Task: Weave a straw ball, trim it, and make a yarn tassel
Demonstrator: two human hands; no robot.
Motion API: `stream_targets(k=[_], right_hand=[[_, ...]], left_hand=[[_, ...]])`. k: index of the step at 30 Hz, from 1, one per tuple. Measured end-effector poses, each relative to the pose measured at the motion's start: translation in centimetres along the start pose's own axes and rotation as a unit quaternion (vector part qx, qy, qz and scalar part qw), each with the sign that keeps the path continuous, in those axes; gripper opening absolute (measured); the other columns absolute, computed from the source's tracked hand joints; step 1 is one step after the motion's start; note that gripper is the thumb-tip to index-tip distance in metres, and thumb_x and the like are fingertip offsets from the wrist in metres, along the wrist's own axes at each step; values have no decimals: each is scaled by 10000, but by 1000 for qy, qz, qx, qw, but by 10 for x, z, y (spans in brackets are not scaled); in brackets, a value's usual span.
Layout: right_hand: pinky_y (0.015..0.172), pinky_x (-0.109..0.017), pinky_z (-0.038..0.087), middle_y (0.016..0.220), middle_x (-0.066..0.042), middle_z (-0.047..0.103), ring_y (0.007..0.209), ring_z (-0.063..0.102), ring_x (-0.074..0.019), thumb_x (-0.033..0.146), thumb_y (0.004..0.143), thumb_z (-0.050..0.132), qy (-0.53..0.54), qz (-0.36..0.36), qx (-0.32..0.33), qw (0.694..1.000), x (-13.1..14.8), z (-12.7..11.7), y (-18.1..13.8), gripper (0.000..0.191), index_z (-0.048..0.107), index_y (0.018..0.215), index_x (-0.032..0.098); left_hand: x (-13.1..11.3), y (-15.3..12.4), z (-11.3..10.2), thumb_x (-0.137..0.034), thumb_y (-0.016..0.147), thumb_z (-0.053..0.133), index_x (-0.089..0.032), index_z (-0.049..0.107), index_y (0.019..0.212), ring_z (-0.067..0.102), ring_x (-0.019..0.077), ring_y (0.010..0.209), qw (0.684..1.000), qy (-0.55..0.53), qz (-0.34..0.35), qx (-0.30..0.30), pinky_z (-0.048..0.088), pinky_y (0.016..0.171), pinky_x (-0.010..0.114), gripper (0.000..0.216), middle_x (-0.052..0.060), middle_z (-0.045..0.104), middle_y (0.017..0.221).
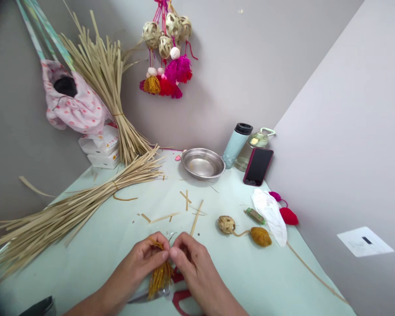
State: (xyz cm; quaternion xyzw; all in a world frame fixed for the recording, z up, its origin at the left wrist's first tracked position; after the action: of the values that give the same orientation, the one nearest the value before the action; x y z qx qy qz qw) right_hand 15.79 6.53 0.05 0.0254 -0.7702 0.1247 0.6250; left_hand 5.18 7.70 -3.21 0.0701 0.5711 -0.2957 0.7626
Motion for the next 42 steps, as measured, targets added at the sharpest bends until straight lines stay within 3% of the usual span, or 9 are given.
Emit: stream_targets(k=[2,4,8,13,21,27,34,39,42], right_hand=[[489,-233,264,582,51,333,545,302,-101,595,881,481,9,16,19,1000,-4,5,1,486,391,620,196],[470,-230,242,560,61,296,523,266,-92,595,875,493,27,24,8,999,-8,5,2,504,361,589,201],[476,-218,273,583,55,363,529,311,-91,562,858,551,56,19,-10,998,-10,2,4,437,464,657,183],[509,-212,304,615,48,399,577,353,-103,495,842,612,62,29,-25,997,-15,-3,4,342,543,753,173],[492,-206,319,592,48,454,546,389,-97,419,806,667,99,41,-21,994,-14,1,4,274,557,757,173],[501,-211,343,558,50,488,524,427,-102,288,820,619,67,40,-17,997,-10,4,2,157,540,741,179],[513,-221,350,560,53,464,524,409,-99,289,802,614,93,43,-7,995,-15,7,4,160,529,742,168],[489,-211,353,540,64,452,497,403,-91,282,790,635,123,41,-4,992,-17,7,4,177,514,717,176],[486,-201,331,535,69,436,497,392,-85,283,797,630,123,41,-6,992,-17,7,4,179,513,717,173]], left_hand=[[1,0,7,-412,818,648,-177,535,826,507,143,699,999,-6,-5,34,372,670,263,260,-15,544,708],[0,0,6,-415,823,640,-178,535,840,516,151,732,999,-8,-3,32,375,697,272,259,-8,552,738],[-4,-1,-3,-426,829,621,-192,519,824,449,136,698,1000,9,0,-10,338,669,264,255,-32,475,713],[-4,-1,-2,-428,829,608,-199,494,823,421,140,695,1000,6,-1,-6,323,669,273,255,-38,440,701],[-5,-2,1,-397,813,632,-190,513,832,443,142,717,1000,-2,-10,-3,337,689,279,240,-27,489,720],[-2,-2,2,-406,812,623,-183,507,802,408,130,674,1000,19,-7,5,319,649,268,251,-33,461,699],[-2,-1,-7,-323,849,556,-187,505,770,403,132,692,999,7,-17,-45,329,656,260,166,-33,450,713],[-2,-1,0,-367,833,617,-178,529,821,436,139,734,1000,4,-1,8,342,699,269,208,-21,483,756],[-2,-1,-2,-356,854,604,-176,535,805,429,134,724,1000,1,-1,1,338,697,268,198,-23,474,736]])
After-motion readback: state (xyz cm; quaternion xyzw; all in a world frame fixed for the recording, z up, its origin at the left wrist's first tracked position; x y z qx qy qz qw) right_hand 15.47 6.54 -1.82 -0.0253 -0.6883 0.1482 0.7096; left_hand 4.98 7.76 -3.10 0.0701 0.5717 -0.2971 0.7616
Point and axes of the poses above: each hand's wrist, its own y-axis towards the middle knuckle, its own z-axis out of the palm, x = y × z, the point moved 8 cm from there along y, towards the middle knuckle
